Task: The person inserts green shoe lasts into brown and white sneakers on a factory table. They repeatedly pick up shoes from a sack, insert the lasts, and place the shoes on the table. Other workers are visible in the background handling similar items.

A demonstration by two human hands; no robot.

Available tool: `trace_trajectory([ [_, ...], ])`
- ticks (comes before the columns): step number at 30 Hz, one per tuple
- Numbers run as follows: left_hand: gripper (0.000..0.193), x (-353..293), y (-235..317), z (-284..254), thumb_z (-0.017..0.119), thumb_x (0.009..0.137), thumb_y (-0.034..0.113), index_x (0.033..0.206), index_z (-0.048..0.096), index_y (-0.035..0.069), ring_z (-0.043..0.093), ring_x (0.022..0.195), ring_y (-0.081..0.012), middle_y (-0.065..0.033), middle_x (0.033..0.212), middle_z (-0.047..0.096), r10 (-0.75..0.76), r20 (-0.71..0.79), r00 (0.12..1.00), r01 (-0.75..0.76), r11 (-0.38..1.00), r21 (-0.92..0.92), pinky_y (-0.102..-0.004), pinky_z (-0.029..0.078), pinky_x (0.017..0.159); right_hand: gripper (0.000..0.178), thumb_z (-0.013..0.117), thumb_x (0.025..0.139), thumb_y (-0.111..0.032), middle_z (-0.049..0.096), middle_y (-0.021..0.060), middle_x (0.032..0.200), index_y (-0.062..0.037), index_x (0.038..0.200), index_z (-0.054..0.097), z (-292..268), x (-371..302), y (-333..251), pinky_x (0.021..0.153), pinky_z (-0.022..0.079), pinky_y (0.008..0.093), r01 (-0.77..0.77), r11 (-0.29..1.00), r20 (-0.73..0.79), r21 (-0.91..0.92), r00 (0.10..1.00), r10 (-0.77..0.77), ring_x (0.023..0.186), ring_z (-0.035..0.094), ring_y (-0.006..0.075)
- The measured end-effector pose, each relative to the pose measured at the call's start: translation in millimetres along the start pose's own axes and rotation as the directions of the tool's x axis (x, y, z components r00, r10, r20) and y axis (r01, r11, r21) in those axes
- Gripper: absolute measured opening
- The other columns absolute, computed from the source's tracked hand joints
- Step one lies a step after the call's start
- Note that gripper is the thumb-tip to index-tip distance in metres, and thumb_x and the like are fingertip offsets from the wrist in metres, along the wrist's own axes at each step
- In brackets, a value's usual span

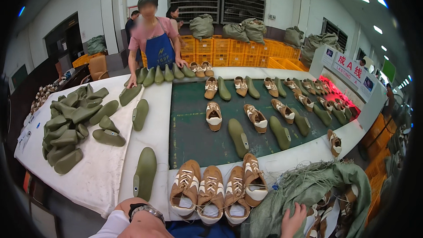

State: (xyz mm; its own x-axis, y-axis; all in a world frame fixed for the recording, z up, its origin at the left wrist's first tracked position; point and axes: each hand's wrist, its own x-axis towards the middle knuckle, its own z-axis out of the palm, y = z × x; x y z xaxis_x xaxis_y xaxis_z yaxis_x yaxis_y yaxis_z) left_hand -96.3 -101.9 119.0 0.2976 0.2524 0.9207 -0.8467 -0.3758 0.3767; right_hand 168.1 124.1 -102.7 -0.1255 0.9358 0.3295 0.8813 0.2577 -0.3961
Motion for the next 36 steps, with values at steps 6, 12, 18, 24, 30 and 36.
trace_trajectory([
  [6, 0.068, -26, 47, -8, 0.066, 0.084, 0.047, 0.127, 0.051, -0.004, 0.031, 0.131, -0.0483, -0.0329, 0.140, 0.033, -0.407, -0.138, 0.903, 0.429, 0.871, 0.237, -0.0585, 0.025, 0.104, 0.038, 0.063, 0.085, -0.016, 0.042, 0.0201, 0.134, -0.0045, 0.121, 0.054, -6, 0, -6, 0.099, 0.037, 0.0451, -0.007, 1.000, 0.030, -0.012, 1.000, 0.008, 0.126, 0.039, 0.0372],
  [12, 0.080, -156, 157, -10, 0.075, 0.072, 0.022, 0.138, 0.036, 0.003, 0.032, 0.133, -0.0396, -0.0228, 0.144, 0.034, 0.219, -0.935, 0.278, 0.896, -0.411, 0.170, -0.0448, 0.024, 0.111, 0.037, 0.065, 0.082, -0.013, 0.046, 0.0209, 0.129, -0.0039, 0.116, 0.057, -3, -1, -4, 0.099, 0.037, 0.0452, 0.022, 0.997, -0.024, 0.079, 1.000, -0.020, 0.123, 0.041, 0.0390],
  [18, 0.078, -323, 137, -6, 0.062, 0.071, -0.002, 0.141, 0.031, 0.009, 0.048, 0.116, -0.0247, -0.0151, 0.131, 0.045, 0.416, -0.854, -0.312, 0.920, 0.358, -0.162, -0.0339, 0.042, 0.097, 0.036, 0.064, 0.082, -0.012, 0.046, 0.0205, 0.128, -0.0037, 0.116, 0.056, -4, -2, -7, 0.099, 0.036, 0.0453, 0.004, 0.998, -0.021, 0.069, 1.000, -0.003, 0.123, 0.040, 0.0392],
  [24, 0.071, -315, 157, -70, 0.052, 0.072, -0.009, 0.138, 0.036, 0.012, 0.055, 0.104, -0.0241, -0.0126, 0.123, 0.049, 0.359, -0.841, -0.404, 0.808, 0.572, -0.144, -0.0347, 0.052, 0.082, 0.036, 0.064, 0.080, -0.010, 0.046, 0.0200, 0.130, -0.0047, 0.115, 0.057, -6, -1, -9, 0.100, 0.035, 0.0447, -0.047, 0.996, -0.011, 0.077, 0.999, 0.048, 0.124, 0.040, 0.0393],
  [30, 0.058, -281, 186, -216, 0.053, 0.076, -0.007, 0.130, 0.041, 0.012, 0.059, 0.097, -0.0268, -0.0146, 0.113, 0.054, 0.254, -0.915, -0.315, 0.784, 0.612, -0.100, -0.0403, 0.054, 0.081, 0.035, 0.063, 0.078, -0.006, 0.046, 0.0190, 0.130, -0.0035, 0.113, 0.058, -6, 1, -10, 0.101, 0.035, 0.0431, -0.098, 0.990, -0.013, 0.100, 0.995, 0.100, 0.124, 0.041, 0.0386],
  [36, 0.046, -332, 98, -335, 0.054, 0.071, -0.002, 0.114, 0.053, 0.014, 0.051, 0.105, -0.0383, -0.0212, 0.110, 0.048, 0.522, -0.850, -0.067, 0.828, -0.447, -0.339, -0.0396, 0.046, 0.088, 0.036, 0.063, 0.078, -0.004, 0.046, 0.0195, 0.131, -0.0026, 0.114, 0.057, -5, 2, -10, 0.102, 0.034, 0.0409, -0.094, 0.992, -0.001, 0.081, 0.996, 0.095, 0.123, 0.043, 0.0374],
])
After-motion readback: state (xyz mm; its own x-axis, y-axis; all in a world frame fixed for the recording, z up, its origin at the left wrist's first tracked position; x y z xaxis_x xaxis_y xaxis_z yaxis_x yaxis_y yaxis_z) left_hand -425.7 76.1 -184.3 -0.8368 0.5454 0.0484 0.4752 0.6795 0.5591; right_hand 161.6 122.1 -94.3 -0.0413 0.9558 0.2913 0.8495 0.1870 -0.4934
